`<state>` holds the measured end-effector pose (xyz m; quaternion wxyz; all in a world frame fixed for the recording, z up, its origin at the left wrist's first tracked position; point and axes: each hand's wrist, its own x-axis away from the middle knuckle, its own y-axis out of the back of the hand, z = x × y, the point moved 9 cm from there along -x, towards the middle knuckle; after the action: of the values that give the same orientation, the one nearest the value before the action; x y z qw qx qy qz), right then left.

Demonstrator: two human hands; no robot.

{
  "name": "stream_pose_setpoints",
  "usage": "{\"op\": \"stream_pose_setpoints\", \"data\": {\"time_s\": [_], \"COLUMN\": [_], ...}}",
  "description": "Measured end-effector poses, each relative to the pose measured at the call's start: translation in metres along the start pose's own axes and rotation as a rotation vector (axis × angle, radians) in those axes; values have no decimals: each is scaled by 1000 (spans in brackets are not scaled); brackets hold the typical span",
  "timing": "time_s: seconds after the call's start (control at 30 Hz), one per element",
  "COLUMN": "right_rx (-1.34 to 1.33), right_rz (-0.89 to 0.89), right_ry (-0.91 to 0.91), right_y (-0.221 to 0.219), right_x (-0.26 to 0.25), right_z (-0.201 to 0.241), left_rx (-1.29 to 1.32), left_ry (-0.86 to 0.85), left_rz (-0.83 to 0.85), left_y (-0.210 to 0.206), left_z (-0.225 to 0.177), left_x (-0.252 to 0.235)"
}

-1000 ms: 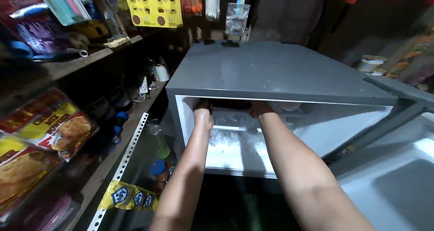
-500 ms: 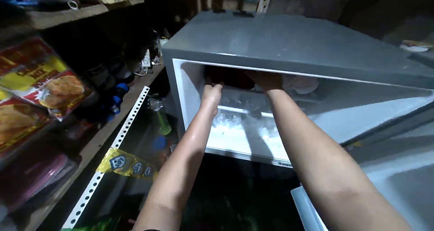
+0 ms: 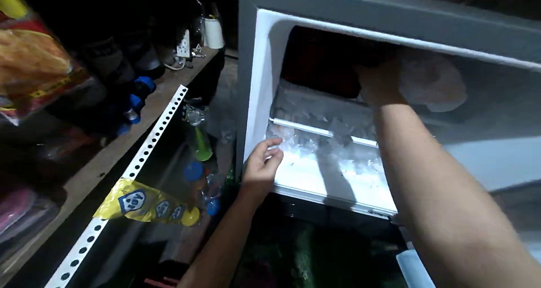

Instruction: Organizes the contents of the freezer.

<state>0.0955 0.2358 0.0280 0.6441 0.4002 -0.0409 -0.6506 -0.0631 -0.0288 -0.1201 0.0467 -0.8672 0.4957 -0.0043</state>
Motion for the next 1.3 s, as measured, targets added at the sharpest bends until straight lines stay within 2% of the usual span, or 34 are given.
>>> {"op": "stream_pose_setpoints", "data": {"time_s": [0.17, 0.23, 0.37, 0.43, 0.53, 0.67, 0.8, 0.9, 1.03, 1.13, 1.3], "right_rx": [276, 230, -132, -179, -98, -3, -61, -89, 39, -68, -14], "right_rz": [-59, -55, -28, -59, -101, -164, -161, -163, 0, -10, -42], "right_ry": [175, 176, 218, 217, 175, 168, 231, 231, 177, 165, 78], "right_y": [-9, -19, -36, -37, -37, -34, -33, -25, -11, -12, -9], "right_x": [11, 4, -15, -13, -11, -10, -11, -14, 1, 8, 25], "right_z": [51, 60, 60, 55, 55, 58, 63, 51, 29, 11, 17], "left_rx": [-42, -39, 7, 31, 51, 25, -1, -17, -70, -104, -113], "left_ry": [-48, -12, 74, 71, 62, 37, 25, 32, -111, -184, -251], "left_rz": [42, 43, 24, 16, 8, -22, -61, -72, -73, -83, -10], "left_y": [20, 24, 28, 28, 26, 29, 40, 44, 42, 34, 8], "left_z": [41, 56, 80, 88, 90, 82, 67, 51, 18, -9, -37], "left_x": [28, 34, 42, 44, 43, 39, 40, 38, 28, 14, -4]}}
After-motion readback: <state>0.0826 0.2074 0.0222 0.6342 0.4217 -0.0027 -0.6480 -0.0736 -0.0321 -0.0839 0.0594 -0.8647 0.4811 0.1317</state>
